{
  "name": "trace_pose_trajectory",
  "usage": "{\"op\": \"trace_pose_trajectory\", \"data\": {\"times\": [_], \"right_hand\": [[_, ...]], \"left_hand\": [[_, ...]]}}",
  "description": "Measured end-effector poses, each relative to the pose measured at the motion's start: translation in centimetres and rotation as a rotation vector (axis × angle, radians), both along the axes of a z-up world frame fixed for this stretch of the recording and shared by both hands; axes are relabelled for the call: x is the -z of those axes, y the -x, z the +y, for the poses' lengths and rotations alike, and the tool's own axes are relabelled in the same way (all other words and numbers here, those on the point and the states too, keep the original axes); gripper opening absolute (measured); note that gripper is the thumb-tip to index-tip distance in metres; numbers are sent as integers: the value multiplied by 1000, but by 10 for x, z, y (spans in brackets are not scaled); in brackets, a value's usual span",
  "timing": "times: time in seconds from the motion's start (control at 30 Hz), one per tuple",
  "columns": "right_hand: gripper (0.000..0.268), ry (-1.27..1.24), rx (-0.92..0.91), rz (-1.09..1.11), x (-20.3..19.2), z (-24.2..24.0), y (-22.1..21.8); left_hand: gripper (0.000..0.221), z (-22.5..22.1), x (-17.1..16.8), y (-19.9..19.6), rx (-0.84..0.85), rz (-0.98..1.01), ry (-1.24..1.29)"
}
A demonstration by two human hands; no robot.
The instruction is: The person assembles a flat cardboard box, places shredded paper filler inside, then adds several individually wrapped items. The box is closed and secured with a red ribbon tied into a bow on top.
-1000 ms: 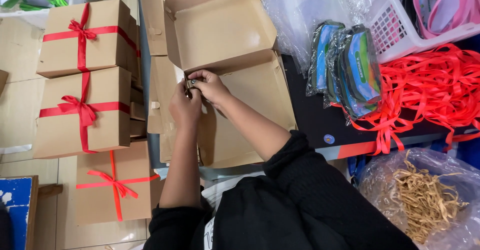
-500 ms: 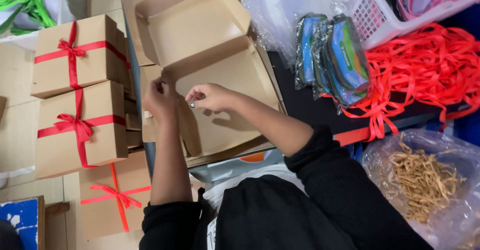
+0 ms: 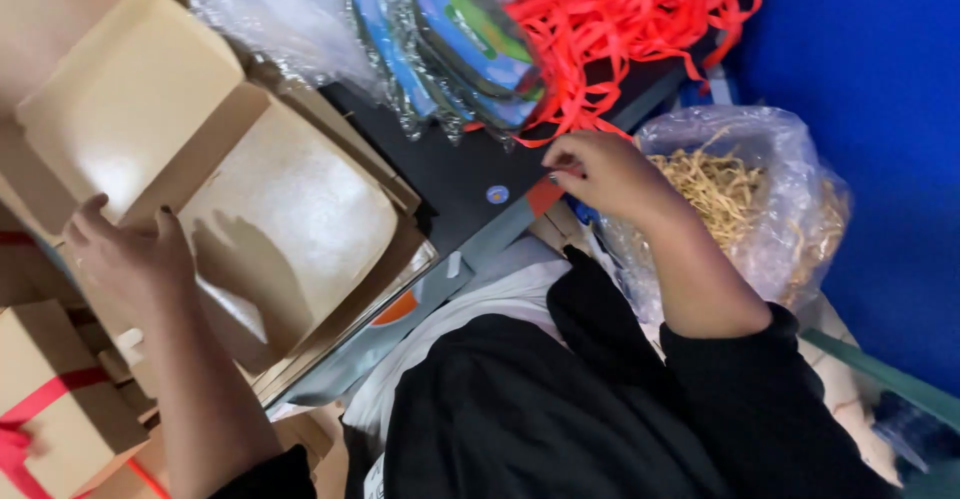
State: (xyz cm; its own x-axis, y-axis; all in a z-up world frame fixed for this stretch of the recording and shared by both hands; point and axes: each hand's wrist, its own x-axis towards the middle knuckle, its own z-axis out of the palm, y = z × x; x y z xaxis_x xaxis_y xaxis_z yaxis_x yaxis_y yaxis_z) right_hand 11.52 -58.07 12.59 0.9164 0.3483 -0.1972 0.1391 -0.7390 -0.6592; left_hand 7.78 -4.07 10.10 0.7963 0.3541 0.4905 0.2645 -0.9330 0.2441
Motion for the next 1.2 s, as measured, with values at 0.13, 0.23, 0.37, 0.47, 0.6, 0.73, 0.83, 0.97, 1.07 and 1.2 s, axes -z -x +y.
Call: {"op": "trace_pose_trajectory", "data": {"times": [0.13,0.23,0.37,0.47,0.6,0.73,0.83,0.97,1.07,1.2], "right_hand": [[15,403,172,50,18,-88,14],[71,585,244,296,15,-109,20],[105,629,269,564,14,-106,35],[88,556,170,380,44,-126,46],[67,412,174,128,48,-137,40],[80,399,220,0,34,-141,44],[84,270,323,-4,-15,-122,50],[99,69,377,143,-86,-95,62],[106,-61,331,170,-105,-96,73],[119,34,227,5,-83,-111,70]], "left_hand": [[39,-72,-33,-24,486,-183,66],[30,-159,-67,-34,737,-152,84],[26,-272,-76,-39,963,-62,293],[30,-346,-50,-41,1188,-46,342],[65,-420,-18,-27,1416,106,384],[99,-462,-1,-15,1516,311,457],[123,-480,5,-7,1472,536,547],[109,-492,3,-5,1345,612,982],[92,-502,53,-18,1294,539,1333],[87,-503,113,-28,1141,544,1895]]}}
